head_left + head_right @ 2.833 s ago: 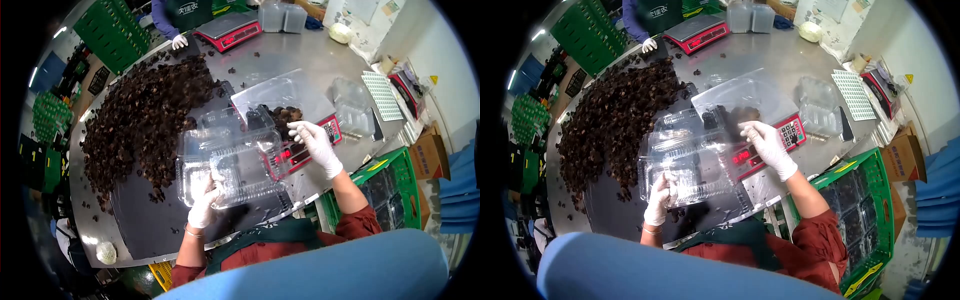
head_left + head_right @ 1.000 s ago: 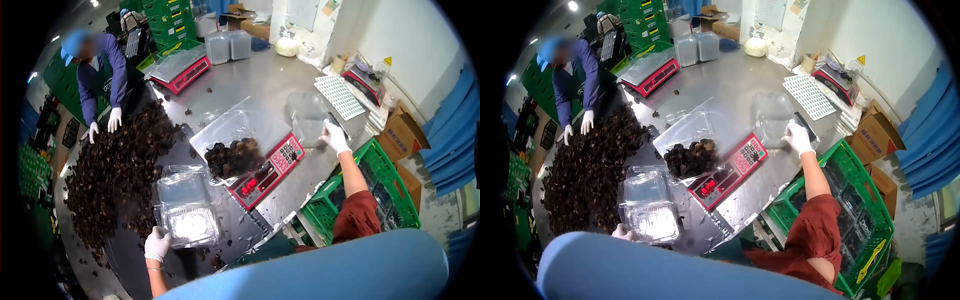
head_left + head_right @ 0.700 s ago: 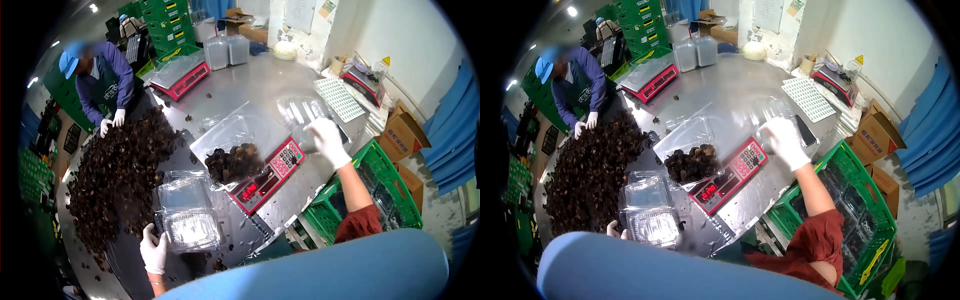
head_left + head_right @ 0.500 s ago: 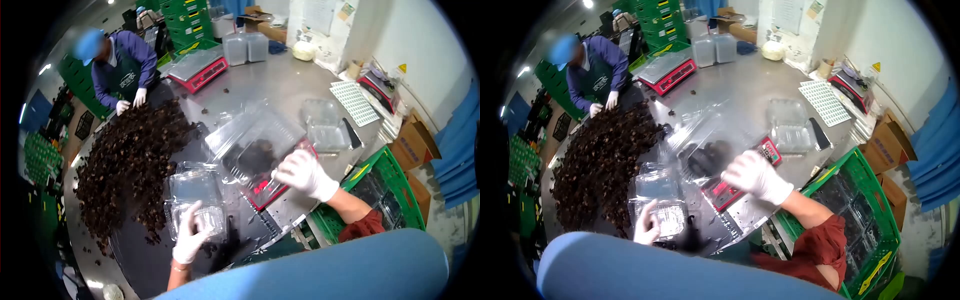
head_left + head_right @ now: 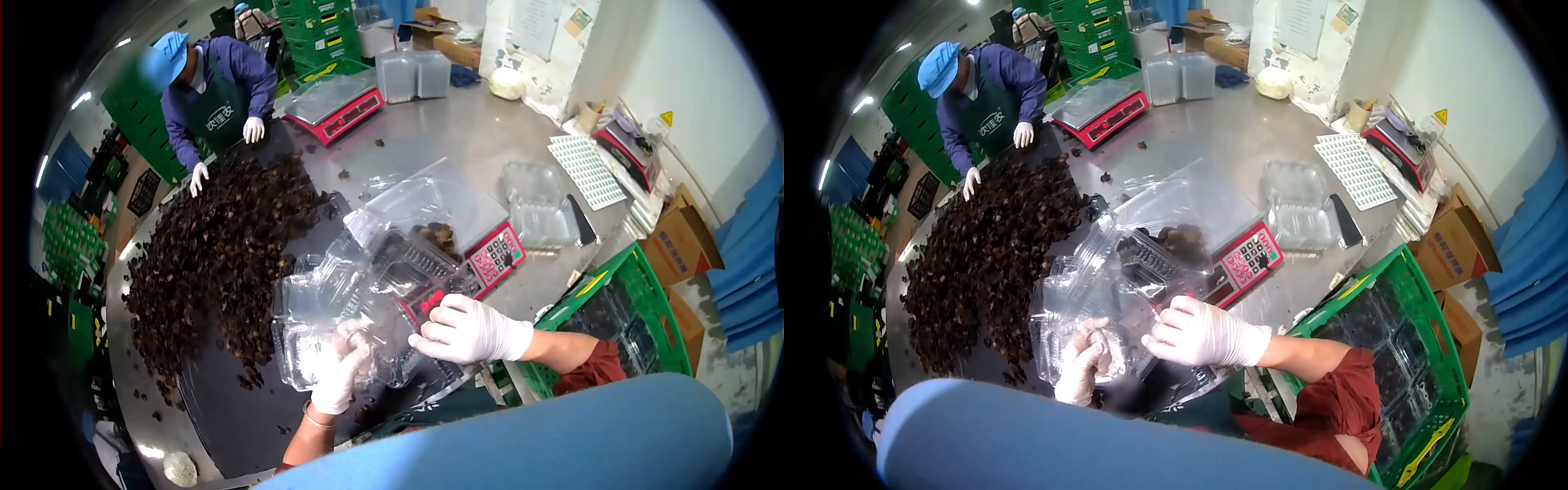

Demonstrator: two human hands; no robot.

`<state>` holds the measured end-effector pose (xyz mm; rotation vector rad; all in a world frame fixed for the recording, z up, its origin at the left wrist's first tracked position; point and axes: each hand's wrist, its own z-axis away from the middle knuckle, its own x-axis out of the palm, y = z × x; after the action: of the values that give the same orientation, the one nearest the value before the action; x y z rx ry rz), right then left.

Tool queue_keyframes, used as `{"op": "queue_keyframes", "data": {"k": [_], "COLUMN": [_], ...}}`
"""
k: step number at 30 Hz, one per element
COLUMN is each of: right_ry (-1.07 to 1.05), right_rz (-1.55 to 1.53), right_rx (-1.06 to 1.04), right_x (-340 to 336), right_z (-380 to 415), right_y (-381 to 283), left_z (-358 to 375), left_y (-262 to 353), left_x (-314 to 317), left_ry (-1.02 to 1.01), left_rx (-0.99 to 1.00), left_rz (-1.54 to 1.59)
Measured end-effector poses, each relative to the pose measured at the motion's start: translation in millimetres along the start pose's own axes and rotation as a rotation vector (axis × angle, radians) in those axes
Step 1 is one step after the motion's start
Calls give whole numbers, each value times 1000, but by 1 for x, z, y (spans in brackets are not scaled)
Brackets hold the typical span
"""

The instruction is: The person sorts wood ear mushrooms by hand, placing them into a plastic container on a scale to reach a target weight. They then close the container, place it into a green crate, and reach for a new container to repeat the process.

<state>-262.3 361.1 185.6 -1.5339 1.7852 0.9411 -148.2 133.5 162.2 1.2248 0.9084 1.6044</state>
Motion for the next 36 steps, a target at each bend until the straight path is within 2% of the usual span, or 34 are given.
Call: {"op": "queue_keyframes", "data": {"k": [6,9,10,11,12,14,15,16,17,18,19,20,21,22,24,27,30,33,35,36], "right_ry": [-29,92,189,225,262,158,211,175,100,38,-120,-237,-288,-397,-486,-455,-340,-295,-353,-380], "right_rz": [3,24,71,101,124,150,270,348,408,415,439,343,359,301,115,249,191,243,161,126], "right_rx": [-15,-34,-66,-13,38,433,526,638,786,825,923,1014,1080,1156,1214,1136,1139,1178,1252,1294], "right_x": [1,-3,-4,-11,-21,-42,-46,-42,-32,-25,-17,-11,2,6,18,28,24,10,3,-4], "right_z": [0,-3,0,4,11,27,37,63,98,134,170,199,228,240,267,279,279,257,250,248], "right_y": [-3,0,8,20,35,65,85,104,120,138,149,158,160,159,163,167,167,167,170,171], "left_z": [-3,-3,-3,-7,-3,-3,-1,2,5,6,8,8,5,7,5,-4,-10,-17,-17,-16], "left_y": [-5,-8,-10,-17,5,6,9,12,15,8,5,0,-23,-18,-3,-5,3,-5,-6,-6], "left_x": [-9,-17,-24,-41,-36,-83,-100,-114,-125,-147,-157,-168,-198,-192,-165,-147,-129,-142,-148,-150], "left_ry": [-52,24,63,83,81,131,180,230,280,325,370,409,386,402,412,509,551,530,487,470], "left_rx": [14,7,10,101,83,26,18,8,9,-82,-91,-104,-86,-190,-230,-178,-54,-110,-96,-23], "left_rz": [31,-33,-68,-133,-114,-176,-216,-257,-406,-438,-669,-899,-992,-1114,-1422,-1636,-1625,-1623,-1581,-1471]}}
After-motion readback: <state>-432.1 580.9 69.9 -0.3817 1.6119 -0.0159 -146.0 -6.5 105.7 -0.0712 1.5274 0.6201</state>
